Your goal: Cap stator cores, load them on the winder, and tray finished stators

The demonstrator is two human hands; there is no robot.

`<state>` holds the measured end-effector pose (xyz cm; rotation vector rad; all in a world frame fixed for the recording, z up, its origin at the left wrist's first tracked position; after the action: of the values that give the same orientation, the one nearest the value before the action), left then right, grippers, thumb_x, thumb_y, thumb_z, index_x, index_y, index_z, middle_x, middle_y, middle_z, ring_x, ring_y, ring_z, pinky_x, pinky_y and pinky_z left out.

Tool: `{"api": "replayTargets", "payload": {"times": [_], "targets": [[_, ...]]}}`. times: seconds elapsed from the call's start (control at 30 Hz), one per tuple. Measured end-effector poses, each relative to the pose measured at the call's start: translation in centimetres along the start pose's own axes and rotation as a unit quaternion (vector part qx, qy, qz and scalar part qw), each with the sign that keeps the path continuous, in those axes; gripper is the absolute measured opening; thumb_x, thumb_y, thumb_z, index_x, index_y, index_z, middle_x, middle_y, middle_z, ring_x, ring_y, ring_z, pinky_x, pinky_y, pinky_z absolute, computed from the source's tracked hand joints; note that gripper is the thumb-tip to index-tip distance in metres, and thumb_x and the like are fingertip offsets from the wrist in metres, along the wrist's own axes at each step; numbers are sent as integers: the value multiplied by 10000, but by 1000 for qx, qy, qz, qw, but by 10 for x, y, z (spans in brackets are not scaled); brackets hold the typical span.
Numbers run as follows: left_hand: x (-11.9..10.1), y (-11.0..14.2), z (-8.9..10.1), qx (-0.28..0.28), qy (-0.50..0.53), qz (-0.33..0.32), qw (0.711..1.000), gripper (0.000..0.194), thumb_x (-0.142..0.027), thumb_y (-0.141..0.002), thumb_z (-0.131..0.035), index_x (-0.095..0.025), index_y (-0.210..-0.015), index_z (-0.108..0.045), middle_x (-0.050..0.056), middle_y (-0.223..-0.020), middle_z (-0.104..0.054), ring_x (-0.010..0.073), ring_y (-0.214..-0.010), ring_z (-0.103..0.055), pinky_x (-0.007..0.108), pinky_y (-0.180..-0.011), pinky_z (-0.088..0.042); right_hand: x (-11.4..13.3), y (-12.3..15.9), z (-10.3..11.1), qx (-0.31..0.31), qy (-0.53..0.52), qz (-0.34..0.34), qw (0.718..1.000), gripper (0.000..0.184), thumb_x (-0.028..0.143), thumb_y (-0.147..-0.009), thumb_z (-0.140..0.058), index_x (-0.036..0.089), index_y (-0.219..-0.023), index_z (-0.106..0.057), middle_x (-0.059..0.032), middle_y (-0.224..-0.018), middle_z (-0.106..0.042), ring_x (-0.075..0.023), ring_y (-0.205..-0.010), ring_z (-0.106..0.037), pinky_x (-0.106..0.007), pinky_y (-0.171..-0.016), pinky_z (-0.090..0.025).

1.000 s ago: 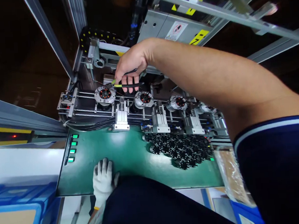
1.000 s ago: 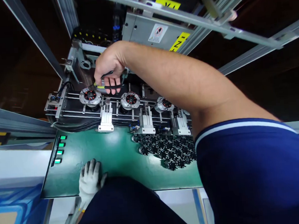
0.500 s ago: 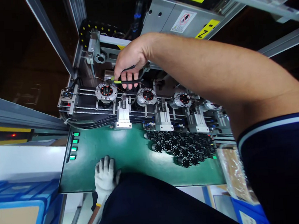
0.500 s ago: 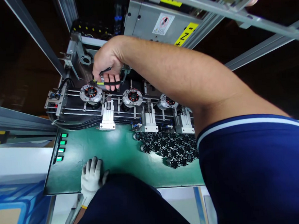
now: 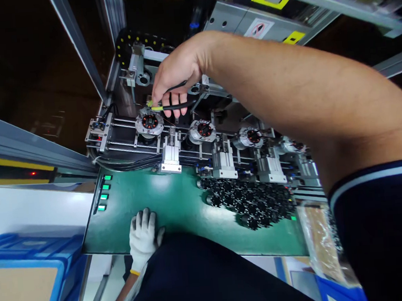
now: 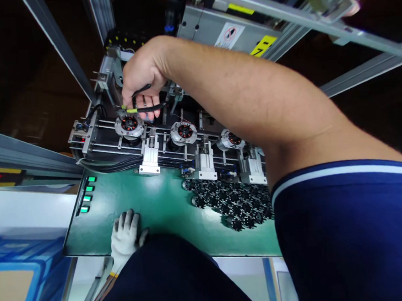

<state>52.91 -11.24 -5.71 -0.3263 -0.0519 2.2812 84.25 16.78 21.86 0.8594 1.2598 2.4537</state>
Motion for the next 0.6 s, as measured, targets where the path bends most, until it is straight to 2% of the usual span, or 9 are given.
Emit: {"api": "replayTargets", "payload": {"times": [0.17, 0.3, 0.47, 0.6], "targets": [[1, 3, -5, 3, -9, 6, 1000, 495, -445, -941, -642, -145, -1334, -657, 209, -1407, -653, 412, -1278, -569, 564, -1065, -430, 8, -14, -5, 20, 30, -25, 999, 444, 235, -1058, -444, -155, -1218, -582, -147, -885, -764, -162, -652, -769, -309, -657, -602], [2, 4, -6, 1, 1, 9, 1000, 503, -424, -945, -647, -125, -1350, -641, 216, -1431, -632, 419, -1301, -553, 565, -1083, -423, 8, -19, -6, 27, 34, -36, 998, 449, 252, -1058, -436, -151, -1172, -600, -157, -895, -766, -194, -669, -777, -329, -641, -602], [2, 4, -5, -31, -5, -17, 999, 520, -441, -922, -672, -124, -1333, -649, 225, -1380, -657, 426, -1238, -576, 560, -1027, -441, 10, -18, -5, 19, 30, -58, 998, 452, 251, -1064, -414, -160, -1128, -594, -175, -942, -757, -178, -663, -773, -313, -635, -591], [1, 3, -5, -8, 6, 3, 1000, 500, -405, -935, -659, -115, -1342, -645, 234, -1407, -641, 428, -1286, -550, 571, -1061, -429, 11, -18, -6, 17, 30, -65, 997, 449, 260, -1063, -435, -157, -1127, -589, -176, -909, -757, -187, -734, -785, -309, -663, -593]]}}
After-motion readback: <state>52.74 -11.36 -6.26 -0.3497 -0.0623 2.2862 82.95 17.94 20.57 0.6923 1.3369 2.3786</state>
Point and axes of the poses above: each hand's wrist, its own y-axis away from the middle knuckle, its own z-axis out of the back of the hand, x = y × z, the point moved 4 cm from there along -y, towards the middle knuckle
